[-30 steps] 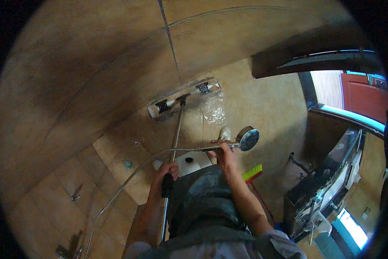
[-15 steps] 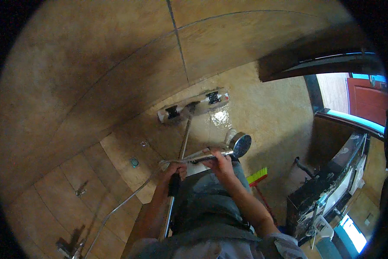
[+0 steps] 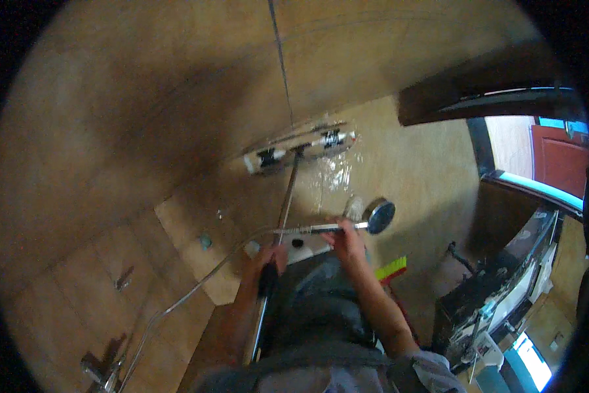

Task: The person mops the bathroom floor with a mop, rinses the mop head using the shower head, wrings it out, and places it back. They then wipe the sink countertop and a white tray with a blue cloth, handling a plastic cup and a toothbrush along the way.

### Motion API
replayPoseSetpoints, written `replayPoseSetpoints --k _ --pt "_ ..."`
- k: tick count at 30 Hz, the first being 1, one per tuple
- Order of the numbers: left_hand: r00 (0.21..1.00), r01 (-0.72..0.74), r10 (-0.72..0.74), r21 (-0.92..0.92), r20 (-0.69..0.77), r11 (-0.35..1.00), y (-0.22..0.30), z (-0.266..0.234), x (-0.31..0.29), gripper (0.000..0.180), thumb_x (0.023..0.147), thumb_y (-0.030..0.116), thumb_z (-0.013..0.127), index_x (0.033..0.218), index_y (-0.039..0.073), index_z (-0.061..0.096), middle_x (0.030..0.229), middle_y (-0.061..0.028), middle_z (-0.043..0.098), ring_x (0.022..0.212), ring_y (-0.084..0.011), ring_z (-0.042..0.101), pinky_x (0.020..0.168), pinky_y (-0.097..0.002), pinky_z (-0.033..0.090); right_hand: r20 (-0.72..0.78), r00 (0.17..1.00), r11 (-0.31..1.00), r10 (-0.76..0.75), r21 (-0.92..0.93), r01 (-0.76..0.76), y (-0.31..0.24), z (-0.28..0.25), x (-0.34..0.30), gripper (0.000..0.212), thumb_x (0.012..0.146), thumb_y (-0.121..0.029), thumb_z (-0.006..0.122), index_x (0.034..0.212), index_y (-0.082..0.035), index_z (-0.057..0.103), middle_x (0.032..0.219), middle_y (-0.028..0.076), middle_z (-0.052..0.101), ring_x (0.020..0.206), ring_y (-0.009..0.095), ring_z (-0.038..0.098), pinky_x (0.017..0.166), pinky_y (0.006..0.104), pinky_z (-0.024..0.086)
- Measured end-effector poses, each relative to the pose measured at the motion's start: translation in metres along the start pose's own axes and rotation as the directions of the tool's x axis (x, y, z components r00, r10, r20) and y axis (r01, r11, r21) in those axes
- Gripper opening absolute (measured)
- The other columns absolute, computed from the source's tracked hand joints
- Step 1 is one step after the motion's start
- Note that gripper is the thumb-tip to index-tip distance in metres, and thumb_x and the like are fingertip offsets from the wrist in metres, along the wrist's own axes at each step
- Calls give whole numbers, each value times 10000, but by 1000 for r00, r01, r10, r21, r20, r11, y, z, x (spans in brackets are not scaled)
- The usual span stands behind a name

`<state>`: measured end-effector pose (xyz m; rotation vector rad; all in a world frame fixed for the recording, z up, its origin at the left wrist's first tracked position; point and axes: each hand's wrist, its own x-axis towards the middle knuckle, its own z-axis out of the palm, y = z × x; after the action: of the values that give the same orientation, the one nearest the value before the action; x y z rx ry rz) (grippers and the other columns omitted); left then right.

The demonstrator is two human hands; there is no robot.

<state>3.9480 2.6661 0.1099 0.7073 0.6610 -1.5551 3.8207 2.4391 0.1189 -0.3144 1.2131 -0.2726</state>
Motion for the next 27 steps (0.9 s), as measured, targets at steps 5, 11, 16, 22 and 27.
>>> replayPoseSetpoints --k 5,11,16,22,27 --pt "983 32 -59 153 176 988 -6 -26 -4 327 917 250 495 614 144 433 521 -9 435 440 -147 447 445 -293 392 7 983 979 -185 -84 185 -27 -11 0 251 845 -157 632 1031 -11 548 1035 163 626 896 279 636 687 393 582" --pt "983 132 -165 309 83 942 5 -52 46 273 895 277 536 689 97 523 579 -16 482 462 -156 463 450 -310 405 -98 978 982 -184 17 186 -44 -12 35 278 820 -121 671 1033 -12 530 1000 151 623 934 299 627 671 434 592" --pt "969 -45 175 575 -172 817 -21 -71 63 276 850 299 625 957 46 595 713 -28 583 623 -152 562 524 -314 473 3 988 985 -156 -77 156 -8 -15 28 222 820 -148 666 953 -5 562 946 147 648 813 274 656 648 408 593" --pt "889 40 299 710 -346 703 -26 -95 89 251 818 270 646 938 62 572 649 -33 561 559 -171 536 485 -340 453 113 982 986 154 44 -159 59 20 7 212 830 -145 657 939 10 562 958 185 652 768 291 664 659 434 593" --pt "828 272 313 821 -466 503 -27 -61 26 203 820 264 625 803 67 578 554 -33 514 427 -171 493 379 -329 389 32 998 996 45 -74 -43 26 -1 39 232 824 -146 647 989 -17 548 913 179 655 721 276 665 579 388 601"
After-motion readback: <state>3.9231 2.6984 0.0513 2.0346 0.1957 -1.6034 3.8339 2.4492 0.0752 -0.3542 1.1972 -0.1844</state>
